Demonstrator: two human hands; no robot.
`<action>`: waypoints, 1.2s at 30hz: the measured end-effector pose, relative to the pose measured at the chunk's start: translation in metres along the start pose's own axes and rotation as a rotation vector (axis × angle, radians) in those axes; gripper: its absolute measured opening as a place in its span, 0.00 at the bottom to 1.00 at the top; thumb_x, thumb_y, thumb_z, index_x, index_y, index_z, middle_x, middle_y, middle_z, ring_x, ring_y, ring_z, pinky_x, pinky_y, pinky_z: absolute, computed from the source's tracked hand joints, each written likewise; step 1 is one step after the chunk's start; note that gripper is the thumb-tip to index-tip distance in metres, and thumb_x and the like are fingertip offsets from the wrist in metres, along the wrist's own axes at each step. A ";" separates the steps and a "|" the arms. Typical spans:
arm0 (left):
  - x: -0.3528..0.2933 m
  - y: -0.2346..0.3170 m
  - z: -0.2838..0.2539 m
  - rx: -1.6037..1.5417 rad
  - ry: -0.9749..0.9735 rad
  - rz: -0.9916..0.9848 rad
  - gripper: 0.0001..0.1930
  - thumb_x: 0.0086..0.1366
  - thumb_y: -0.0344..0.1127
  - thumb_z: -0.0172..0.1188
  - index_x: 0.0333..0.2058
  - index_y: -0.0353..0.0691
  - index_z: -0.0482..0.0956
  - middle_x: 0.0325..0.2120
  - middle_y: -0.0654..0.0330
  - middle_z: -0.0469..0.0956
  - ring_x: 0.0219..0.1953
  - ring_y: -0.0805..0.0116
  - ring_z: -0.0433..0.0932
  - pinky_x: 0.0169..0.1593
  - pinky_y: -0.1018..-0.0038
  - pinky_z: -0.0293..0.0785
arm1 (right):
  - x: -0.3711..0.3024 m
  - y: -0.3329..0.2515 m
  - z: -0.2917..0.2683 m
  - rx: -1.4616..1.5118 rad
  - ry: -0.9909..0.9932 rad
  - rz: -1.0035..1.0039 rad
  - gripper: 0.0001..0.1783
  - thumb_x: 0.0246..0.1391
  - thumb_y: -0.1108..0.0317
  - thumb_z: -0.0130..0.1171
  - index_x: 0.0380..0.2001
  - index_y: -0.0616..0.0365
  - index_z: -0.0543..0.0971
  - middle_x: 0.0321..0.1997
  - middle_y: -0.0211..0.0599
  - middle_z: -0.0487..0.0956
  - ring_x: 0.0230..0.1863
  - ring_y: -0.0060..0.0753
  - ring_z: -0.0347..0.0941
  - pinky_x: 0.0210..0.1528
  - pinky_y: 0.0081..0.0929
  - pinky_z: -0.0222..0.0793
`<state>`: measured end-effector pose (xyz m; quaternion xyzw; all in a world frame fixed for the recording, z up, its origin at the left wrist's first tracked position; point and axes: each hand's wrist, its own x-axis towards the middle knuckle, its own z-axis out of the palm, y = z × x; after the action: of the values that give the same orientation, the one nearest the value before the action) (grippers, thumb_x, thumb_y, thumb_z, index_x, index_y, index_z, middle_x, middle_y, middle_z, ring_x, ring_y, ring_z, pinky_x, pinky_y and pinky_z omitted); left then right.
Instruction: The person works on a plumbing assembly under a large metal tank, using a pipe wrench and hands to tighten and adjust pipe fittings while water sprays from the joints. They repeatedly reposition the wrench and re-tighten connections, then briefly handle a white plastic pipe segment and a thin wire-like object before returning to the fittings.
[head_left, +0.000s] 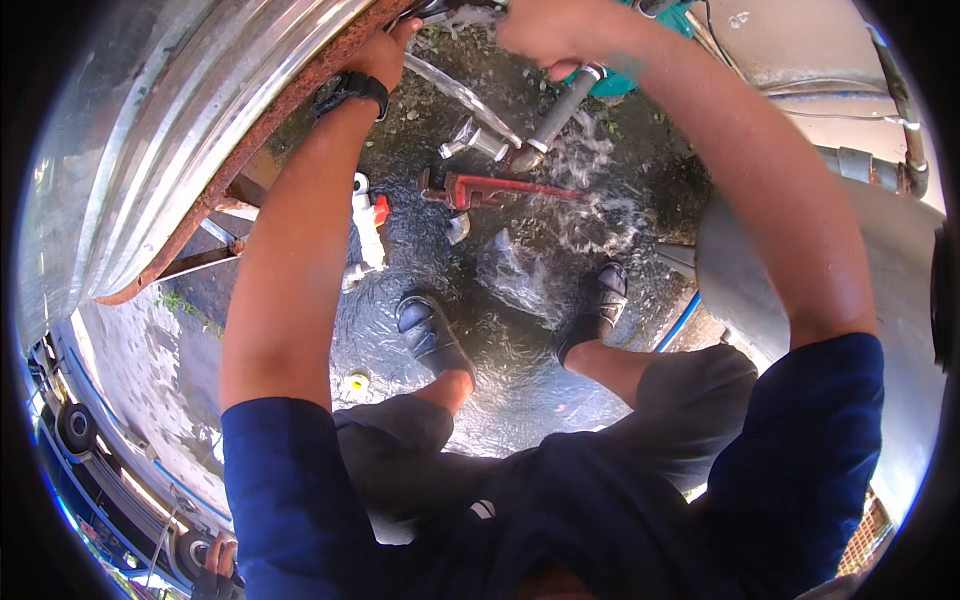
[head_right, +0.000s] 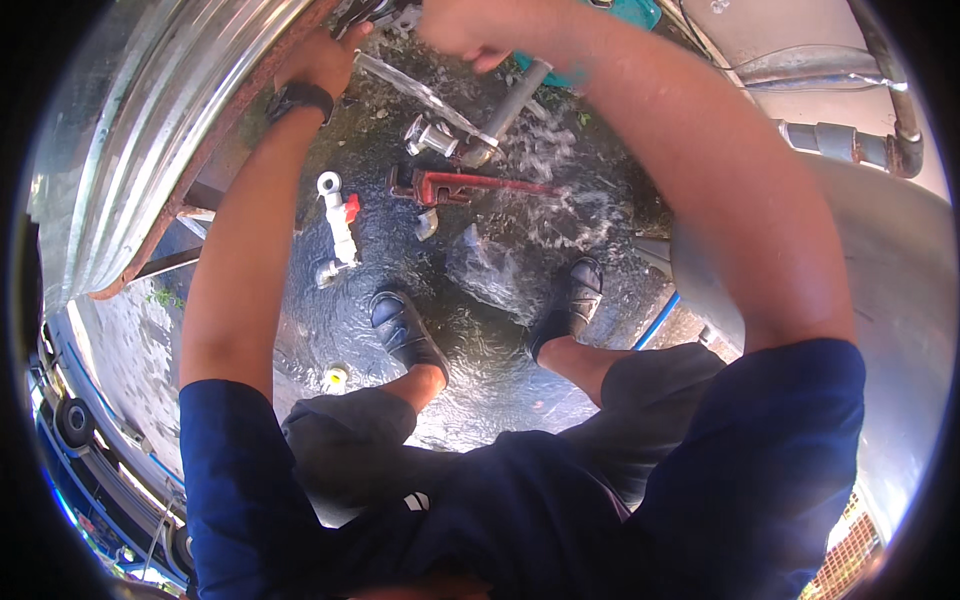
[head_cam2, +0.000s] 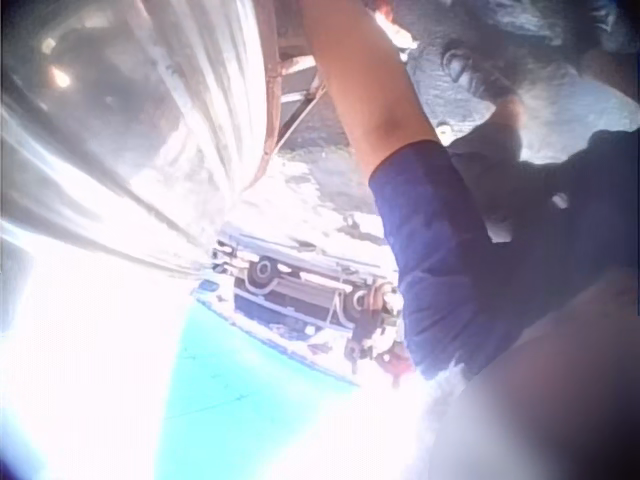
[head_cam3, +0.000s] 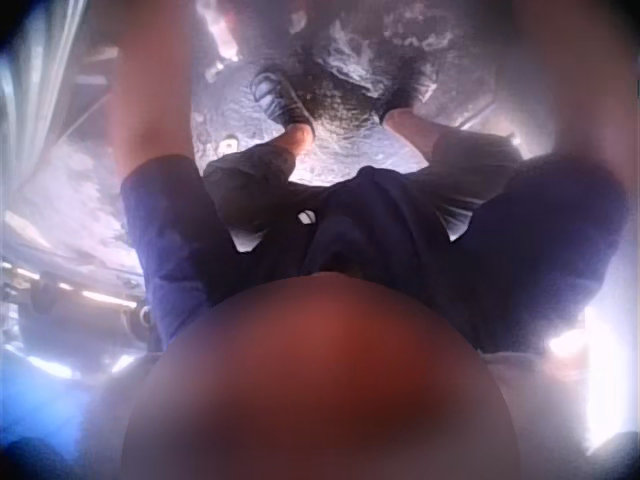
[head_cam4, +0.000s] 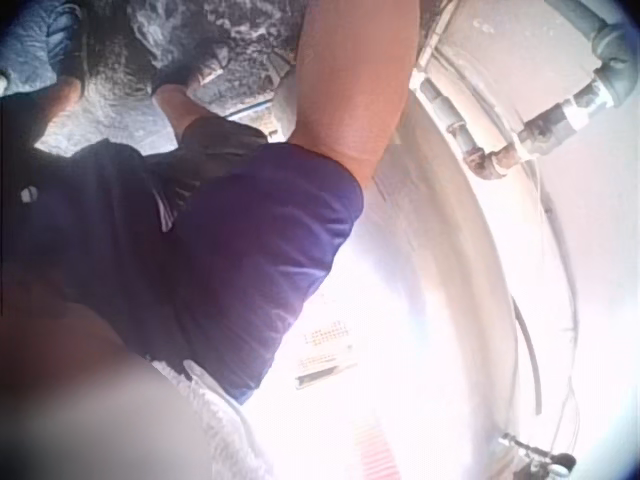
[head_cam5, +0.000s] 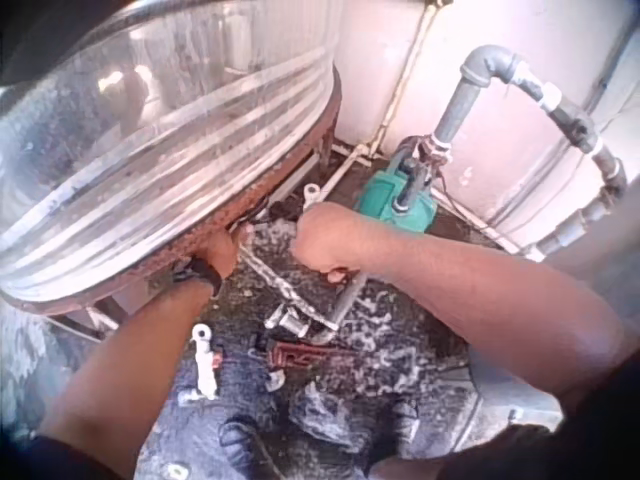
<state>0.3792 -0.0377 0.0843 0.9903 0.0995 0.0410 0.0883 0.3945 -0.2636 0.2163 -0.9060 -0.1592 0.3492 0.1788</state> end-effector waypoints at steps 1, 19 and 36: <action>0.000 0.002 -0.002 0.009 -0.010 -0.015 0.45 0.63 0.77 0.46 0.46 0.33 0.83 0.44 0.37 0.81 0.50 0.41 0.81 0.52 0.49 0.75 | -0.007 -0.009 0.019 0.199 -0.001 -0.013 0.08 0.57 0.72 0.55 0.31 0.67 0.80 0.25 0.45 0.82 0.23 0.40 0.81 0.20 0.39 0.73; 0.002 0.016 -0.009 0.035 0.075 0.001 0.35 0.67 0.67 0.51 0.49 0.37 0.82 0.48 0.43 0.82 0.52 0.44 0.81 0.54 0.46 0.74 | 0.067 -0.091 0.214 1.303 0.869 0.083 0.15 0.68 0.63 0.49 0.41 0.68 0.74 0.38 0.60 0.81 0.44 0.62 0.79 0.50 0.49 0.71; 0.018 -0.008 0.035 0.123 0.388 0.134 0.17 0.64 0.45 0.55 0.33 0.40 0.88 0.35 0.43 0.85 0.42 0.47 0.85 0.46 0.49 0.81 | 0.020 -0.091 0.176 1.827 0.337 0.057 0.20 0.74 0.50 0.36 0.40 0.57 0.67 0.24 0.31 0.64 0.18 0.25 0.57 0.18 0.33 0.55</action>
<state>0.3988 -0.0317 0.0495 0.9718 0.0507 0.2304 0.0039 0.2718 -0.1379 0.1224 -0.4557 0.2279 0.2071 0.8351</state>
